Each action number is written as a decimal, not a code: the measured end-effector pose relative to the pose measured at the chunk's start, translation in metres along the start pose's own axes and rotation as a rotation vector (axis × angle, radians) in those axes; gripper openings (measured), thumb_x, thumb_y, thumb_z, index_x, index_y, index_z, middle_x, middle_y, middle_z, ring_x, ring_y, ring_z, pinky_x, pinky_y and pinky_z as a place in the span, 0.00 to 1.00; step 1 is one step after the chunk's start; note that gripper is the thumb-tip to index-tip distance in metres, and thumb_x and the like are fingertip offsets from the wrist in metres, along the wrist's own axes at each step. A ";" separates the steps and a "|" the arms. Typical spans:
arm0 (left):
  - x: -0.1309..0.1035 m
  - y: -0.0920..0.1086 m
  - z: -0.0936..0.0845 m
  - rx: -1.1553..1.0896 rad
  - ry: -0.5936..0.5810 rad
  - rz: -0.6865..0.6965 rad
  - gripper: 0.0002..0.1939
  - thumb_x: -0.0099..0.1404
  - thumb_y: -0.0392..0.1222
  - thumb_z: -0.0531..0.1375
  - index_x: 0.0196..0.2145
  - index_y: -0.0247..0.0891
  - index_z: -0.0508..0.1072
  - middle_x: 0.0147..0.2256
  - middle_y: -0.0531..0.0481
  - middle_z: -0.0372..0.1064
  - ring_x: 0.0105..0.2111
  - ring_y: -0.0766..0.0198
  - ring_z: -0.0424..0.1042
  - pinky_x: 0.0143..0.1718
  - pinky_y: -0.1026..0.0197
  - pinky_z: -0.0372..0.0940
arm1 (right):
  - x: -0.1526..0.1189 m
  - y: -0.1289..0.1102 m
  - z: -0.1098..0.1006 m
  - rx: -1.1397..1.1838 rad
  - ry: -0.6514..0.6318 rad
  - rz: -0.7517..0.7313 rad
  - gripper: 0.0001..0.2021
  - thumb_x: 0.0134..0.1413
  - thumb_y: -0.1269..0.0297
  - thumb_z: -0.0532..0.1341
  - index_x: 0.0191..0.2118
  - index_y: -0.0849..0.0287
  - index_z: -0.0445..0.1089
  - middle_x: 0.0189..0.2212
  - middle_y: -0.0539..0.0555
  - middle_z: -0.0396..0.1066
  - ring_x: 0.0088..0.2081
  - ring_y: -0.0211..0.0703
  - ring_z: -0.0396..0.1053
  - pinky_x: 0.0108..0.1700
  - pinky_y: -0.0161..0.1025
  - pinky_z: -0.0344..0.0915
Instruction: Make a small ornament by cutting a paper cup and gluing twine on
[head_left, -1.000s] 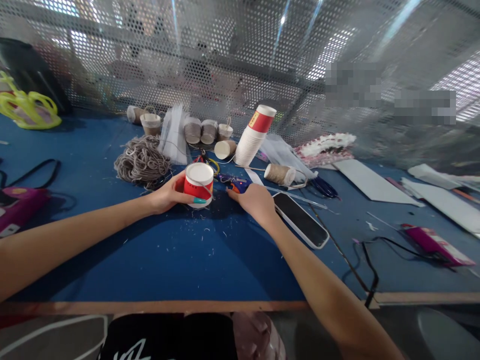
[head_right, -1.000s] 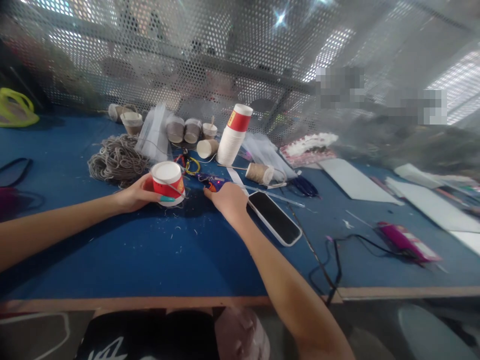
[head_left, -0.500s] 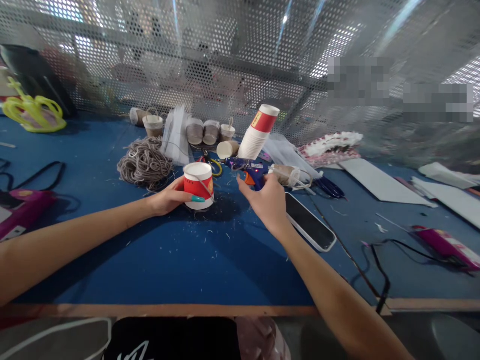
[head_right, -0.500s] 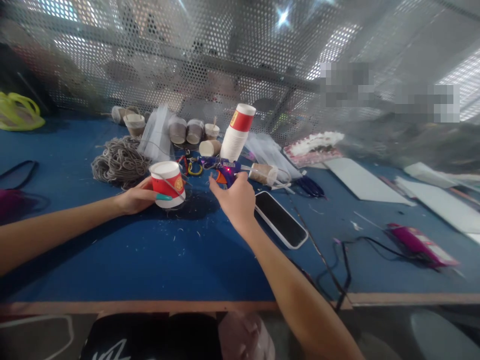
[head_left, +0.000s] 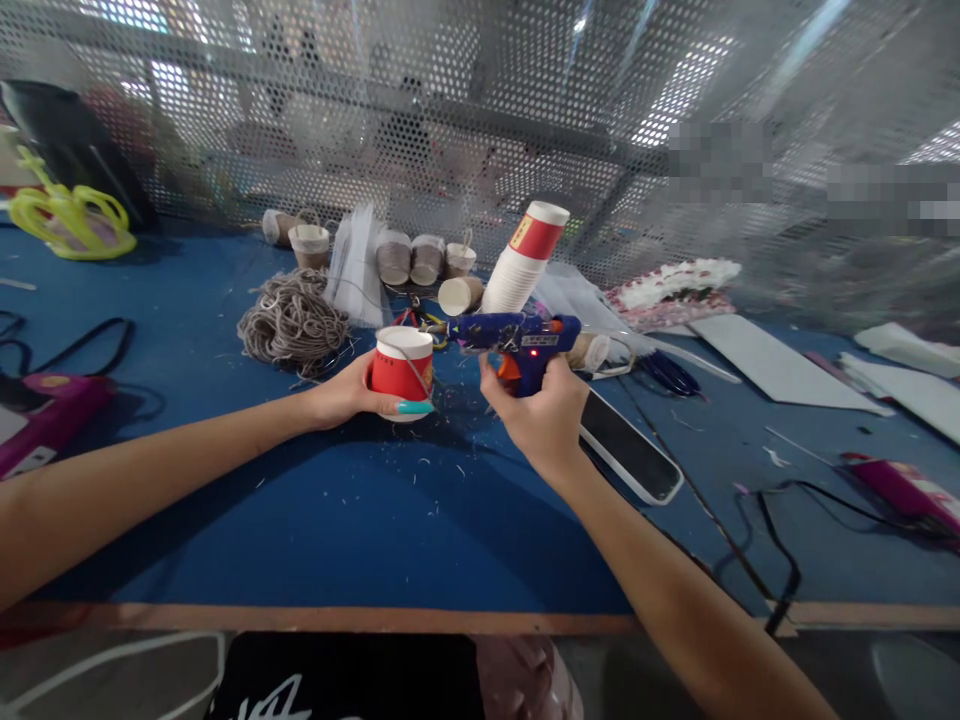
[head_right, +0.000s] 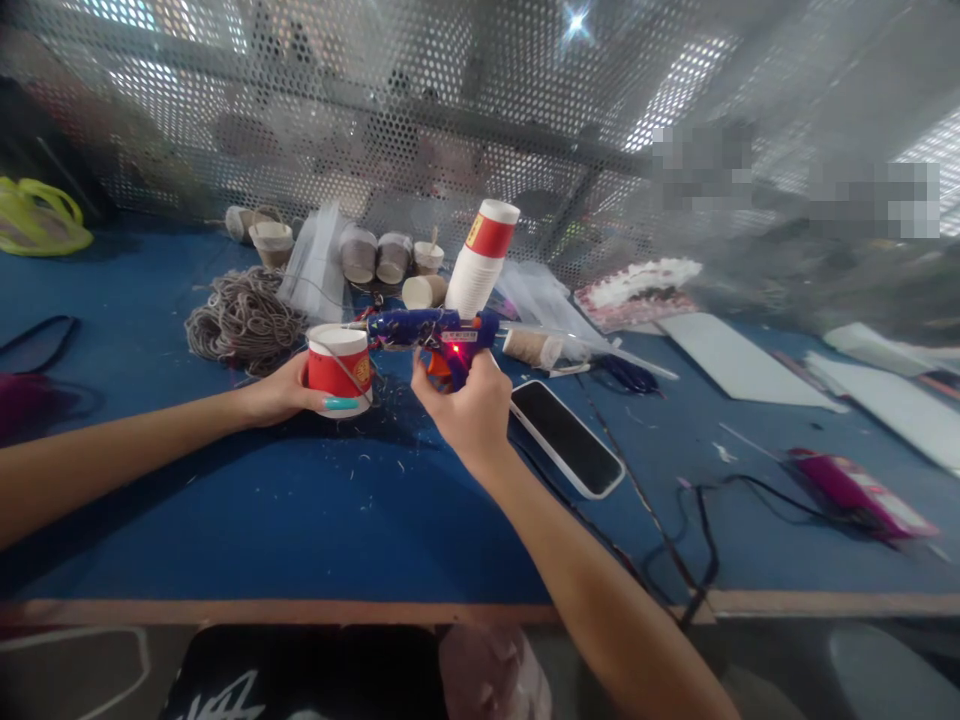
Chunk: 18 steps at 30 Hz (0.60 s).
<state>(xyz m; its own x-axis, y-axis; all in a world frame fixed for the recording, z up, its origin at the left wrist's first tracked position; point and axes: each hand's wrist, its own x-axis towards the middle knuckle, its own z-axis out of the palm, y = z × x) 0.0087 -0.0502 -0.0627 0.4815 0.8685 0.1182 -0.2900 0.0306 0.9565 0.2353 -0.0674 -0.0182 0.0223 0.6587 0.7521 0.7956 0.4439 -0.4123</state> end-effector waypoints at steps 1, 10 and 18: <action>0.000 0.000 0.000 -0.004 0.003 -0.002 0.31 0.40 0.41 0.76 0.42 0.34 0.72 0.38 0.46 0.75 0.37 0.59 0.74 0.44 0.55 0.68 | -0.001 0.000 0.001 0.007 0.009 -0.016 0.15 0.48 0.50 0.63 0.28 0.53 0.61 0.20 0.49 0.67 0.22 0.42 0.66 0.28 0.43 0.66; 0.000 -0.001 0.000 -0.021 0.011 0.005 0.30 0.42 0.42 0.76 0.43 0.34 0.73 0.38 0.45 0.76 0.38 0.59 0.74 0.45 0.55 0.68 | -0.002 0.003 0.004 -0.020 0.046 -0.155 0.11 0.48 0.56 0.62 0.29 0.52 0.59 0.16 0.45 0.63 0.17 0.39 0.63 0.22 0.38 0.63; 0.000 -0.002 -0.002 0.000 0.017 -0.013 0.30 0.43 0.42 0.75 0.44 0.33 0.72 0.38 0.45 0.76 0.38 0.59 0.74 0.44 0.56 0.68 | -0.003 0.005 0.003 -0.048 -0.031 -0.102 0.08 0.47 0.56 0.59 0.30 0.53 0.61 0.17 0.48 0.65 0.20 0.43 0.66 0.27 0.43 0.67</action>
<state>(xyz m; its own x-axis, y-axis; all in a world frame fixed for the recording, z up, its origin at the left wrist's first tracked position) 0.0078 -0.0492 -0.0648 0.4710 0.8764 0.1007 -0.2834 0.0422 0.9581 0.2372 -0.0650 -0.0240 -0.0784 0.6300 0.7726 0.8208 0.4807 -0.3087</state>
